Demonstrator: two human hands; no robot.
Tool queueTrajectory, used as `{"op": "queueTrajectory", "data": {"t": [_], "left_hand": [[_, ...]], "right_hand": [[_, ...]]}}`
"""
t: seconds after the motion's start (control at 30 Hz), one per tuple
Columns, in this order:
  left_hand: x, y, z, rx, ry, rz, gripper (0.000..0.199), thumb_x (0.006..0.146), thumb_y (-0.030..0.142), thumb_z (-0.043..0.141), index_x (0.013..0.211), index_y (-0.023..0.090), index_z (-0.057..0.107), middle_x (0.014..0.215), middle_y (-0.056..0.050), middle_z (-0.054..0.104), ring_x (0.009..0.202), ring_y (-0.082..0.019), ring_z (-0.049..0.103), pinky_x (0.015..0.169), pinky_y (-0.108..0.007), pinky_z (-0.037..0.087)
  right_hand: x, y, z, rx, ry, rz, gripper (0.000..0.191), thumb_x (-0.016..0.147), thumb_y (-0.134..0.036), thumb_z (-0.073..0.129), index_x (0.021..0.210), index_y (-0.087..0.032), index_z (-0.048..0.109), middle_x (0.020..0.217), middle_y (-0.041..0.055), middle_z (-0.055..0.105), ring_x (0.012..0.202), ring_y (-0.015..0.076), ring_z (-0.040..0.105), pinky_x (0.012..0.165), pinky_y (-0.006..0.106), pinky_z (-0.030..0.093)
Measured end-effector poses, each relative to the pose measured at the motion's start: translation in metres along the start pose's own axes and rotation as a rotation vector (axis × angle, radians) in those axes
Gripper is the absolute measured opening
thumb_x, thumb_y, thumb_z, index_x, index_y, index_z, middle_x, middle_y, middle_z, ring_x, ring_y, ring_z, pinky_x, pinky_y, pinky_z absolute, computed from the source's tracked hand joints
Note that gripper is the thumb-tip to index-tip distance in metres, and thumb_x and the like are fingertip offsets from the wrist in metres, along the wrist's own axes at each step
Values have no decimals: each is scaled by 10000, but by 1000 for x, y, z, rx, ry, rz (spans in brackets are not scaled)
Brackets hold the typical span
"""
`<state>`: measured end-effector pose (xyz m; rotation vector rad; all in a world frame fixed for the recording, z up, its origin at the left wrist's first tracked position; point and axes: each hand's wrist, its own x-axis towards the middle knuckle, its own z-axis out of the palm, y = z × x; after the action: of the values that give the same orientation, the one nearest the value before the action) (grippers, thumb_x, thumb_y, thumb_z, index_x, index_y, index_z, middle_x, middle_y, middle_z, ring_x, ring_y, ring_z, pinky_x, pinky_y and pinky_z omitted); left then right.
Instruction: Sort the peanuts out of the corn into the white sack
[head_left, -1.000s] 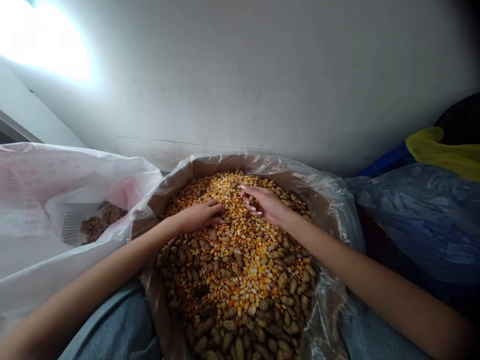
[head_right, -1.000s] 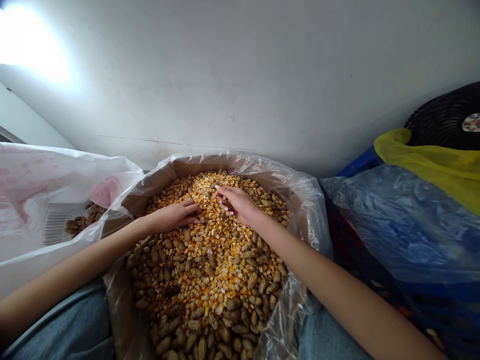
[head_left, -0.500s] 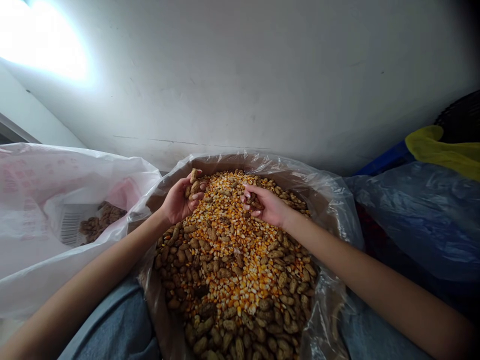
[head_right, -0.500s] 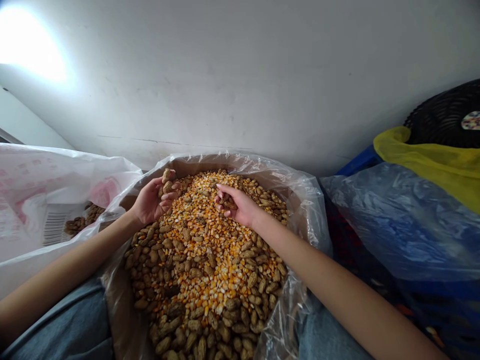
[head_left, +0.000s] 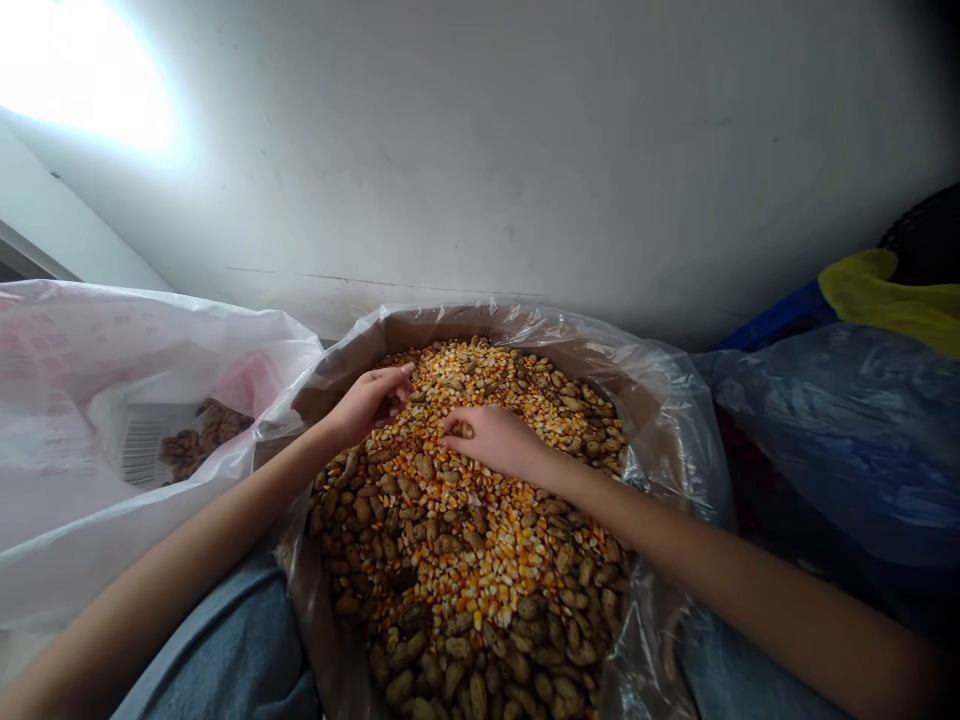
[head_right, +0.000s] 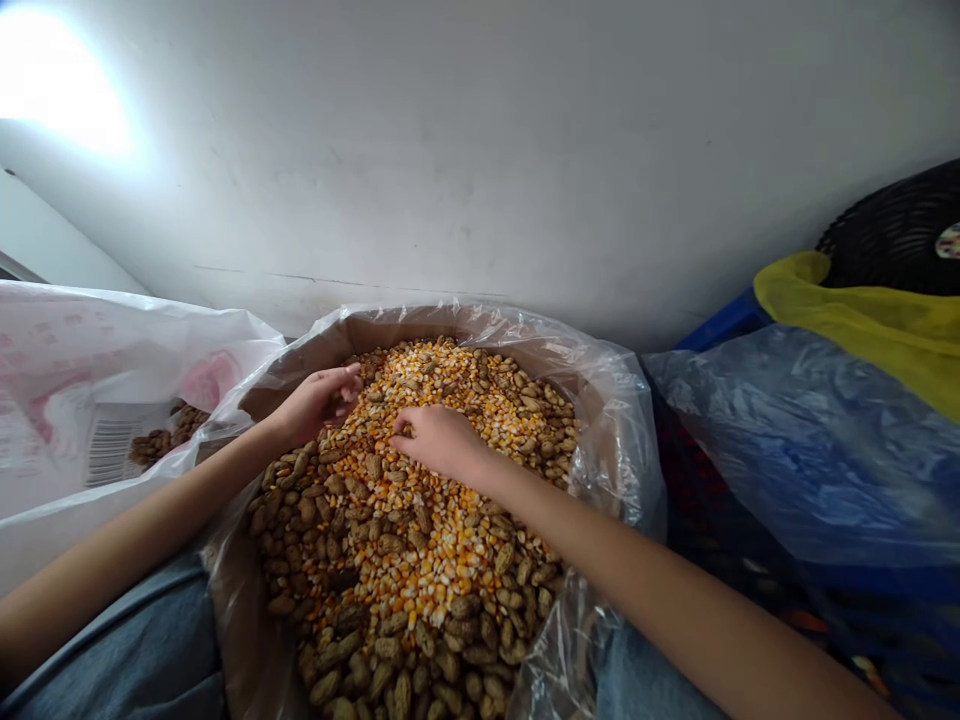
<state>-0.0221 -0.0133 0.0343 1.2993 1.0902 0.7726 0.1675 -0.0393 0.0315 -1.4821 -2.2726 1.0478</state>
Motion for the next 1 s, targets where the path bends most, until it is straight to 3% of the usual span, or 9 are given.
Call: {"op": "queueTrajectory", "data": {"t": [0.13,0.23,0.33,0.47,0.6,0.7,0.83,0.9,1.0], "left_hand": [[-13,11,8,599,-393,223,241,717,393,514,754,171,601,713,-11,585,642,-107,506,603,-205,375],[-18,15,10,850,-665,284,220,754,340,484,908,242,607,864,-3,620,736,-122,545,669,-202,362],[-18,9,7,1019,-705,287,227,755,332,489,962,305,577,890,27,624,731,-119,560,627,-190,349],[-15,3,4,1030,-650,327,209,762,320,475,945,304,576,911,26,609,758,-119,560,634,-187,351],[-15,8,4,668,-615,229,211,761,357,474,841,190,574,823,-19,583,752,-126,533,676,-209,377],[-17,11,2,265,-459,23,246,778,397,429,757,161,498,652,6,495,542,-84,461,488,-195,362],[-17,9,-3,-239,-339,-193,315,803,431,338,642,165,386,538,38,357,379,-46,300,329,-166,226],[-16,8,-5,-343,-310,-224,336,798,426,348,591,161,350,509,44,315,366,-39,271,313,-156,192],[-13,8,-6,-360,-284,-223,272,785,348,389,601,148,388,535,35,357,369,-33,293,313,-154,189]], "right_hand": [[5,17,-14,827,-100,122,271,693,-438,522,758,-175,539,481,-66,390,357,39,267,357,179,211],[7,27,-24,1322,-12,144,188,727,-348,463,674,-168,460,447,-86,277,347,33,179,325,154,152],[7,28,-29,1538,56,154,134,737,-259,391,646,-165,420,443,-77,253,350,40,174,309,140,135],[4,22,-30,1564,-16,145,133,745,-274,384,656,-176,401,509,-52,354,371,44,248,299,130,148],[3,18,-24,1401,-110,158,190,722,-346,486,664,-173,435,599,-33,451,404,38,341,298,128,178],[1,16,-20,1118,-181,152,186,708,-353,523,751,-172,513,634,-27,477,404,37,375,298,138,175],[-8,5,-13,452,-244,16,240,739,-383,477,851,-195,578,657,-4,557,428,67,447,361,175,289],[-13,-3,-8,37,-235,-125,230,740,-345,484,894,-219,599,747,20,616,554,114,538,491,222,385],[-18,-15,2,-447,-202,-230,254,755,-268,462,973,-226,585,784,51,647,702,185,587,621,280,412]]}}
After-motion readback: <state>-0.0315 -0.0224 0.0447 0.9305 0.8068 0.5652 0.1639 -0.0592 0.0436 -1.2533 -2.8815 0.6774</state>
